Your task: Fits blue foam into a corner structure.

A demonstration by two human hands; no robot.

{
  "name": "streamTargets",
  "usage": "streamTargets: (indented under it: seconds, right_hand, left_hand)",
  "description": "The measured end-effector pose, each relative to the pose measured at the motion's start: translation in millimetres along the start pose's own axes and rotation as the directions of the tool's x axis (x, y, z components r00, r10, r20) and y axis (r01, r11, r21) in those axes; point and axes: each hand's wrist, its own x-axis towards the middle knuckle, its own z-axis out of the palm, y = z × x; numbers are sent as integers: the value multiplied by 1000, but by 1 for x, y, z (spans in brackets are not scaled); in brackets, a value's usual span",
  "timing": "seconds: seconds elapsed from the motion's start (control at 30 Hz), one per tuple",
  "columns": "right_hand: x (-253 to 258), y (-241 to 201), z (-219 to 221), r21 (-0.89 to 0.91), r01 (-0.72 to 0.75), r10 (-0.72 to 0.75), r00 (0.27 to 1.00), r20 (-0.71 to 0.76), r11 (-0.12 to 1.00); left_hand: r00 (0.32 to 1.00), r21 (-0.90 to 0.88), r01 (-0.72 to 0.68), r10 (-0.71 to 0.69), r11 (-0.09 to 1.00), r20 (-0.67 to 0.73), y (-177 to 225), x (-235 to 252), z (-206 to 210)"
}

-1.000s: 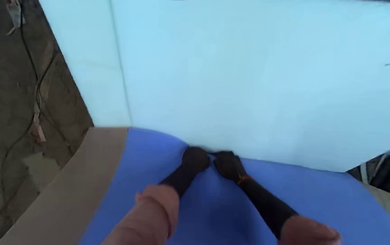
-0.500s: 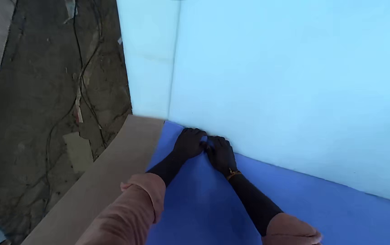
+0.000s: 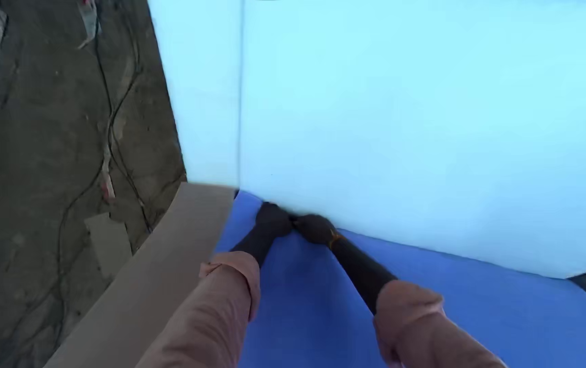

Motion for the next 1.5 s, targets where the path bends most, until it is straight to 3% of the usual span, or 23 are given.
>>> streamTargets:
  seconds: [0.07,0.1,0.13,0.23,0.37,0.43,0.5,0.57,0.67,0.77,0.83,0.93,1.03,1.1,1.2,1.27,1.33,1.4,1.5]
  right_hand:
    - [-37,11,24,39,-9,20,961,-277,999]
    - [-47,13,27,33,-47,56,937,-346,998]
    - [-50,14,27,24,-84,87,935,-344,996]
    - [-35,14,12,-85,-150,140,984,-110,985]
    - [-13,14,0,-109,-156,167,981,95,982]
    - [-16,26,-18,12,-54,53,997,55,998]
    - [-49,44,-13,52,21,-16,996,-89,998]
    - [-68,48,-4,-31,-81,75,984,-163,996]
    - [-45,49,1,-76,-207,204,978,-43,975]
    - [-30,63,-28,12,-123,120,986,113,992]
    - [-56,66,-29,11,-38,38,999,33,999]
    - [-67,65,-9,-115,-132,121,987,-102,985]
    - [-43,69,2,-162,-142,156,985,73,977]
    - [-31,69,-15,-135,-102,119,985,121,986]
    - [-74,57,-2,-72,-137,130,987,-99,988]
    - [-89,54,14,-54,-154,124,921,-370,987]
    - [-85,57,21,-19,-135,103,836,-539,991]
    - [-93,56,23,-17,-139,114,872,-476,990]
    - [-127,23,28,-206,-211,151,950,-273,956]
  left_hand:
    - [999,30,-9,8,999,50,4,0,2]
    - [999,35,-15,13,999,51,4,0,0]
    - [999,44,-28,26,999,39,2,1,0]
    - [996,65,-80,78,995,32,-2,0,0]
    - [996,67,-93,92,993,16,-6,-4,7]
    - [994,49,-104,105,993,-27,-11,-1,-4]
    - [996,58,-92,93,994,-12,-9,1,-1]
    - [997,72,-70,72,995,-19,-9,5,3]
    - [998,78,-62,63,995,-14,-12,3,10]
    - [990,72,-98,104,993,-92,-18,0,6]
    - [993,40,-97,99,995,-69,-17,-3,7]
    - [994,46,-70,73,997,-85,-18,2,11]
    - [996,67,-61,65,996,-61,-18,-7,19]
    - [989,67,-68,76,995,-125,-24,-3,8]
    - [990,59,-81,87,995,-113,-23,-3,14]
    - [984,58,-89,97,994,-149,-27,0,19]
    - [983,58,-79,88,995,-161,-33,4,20]
    - [985,52,-88,94,995,-142,-30,3,20]
    - [985,1,-111,110,994,-134,-29,-6,0]
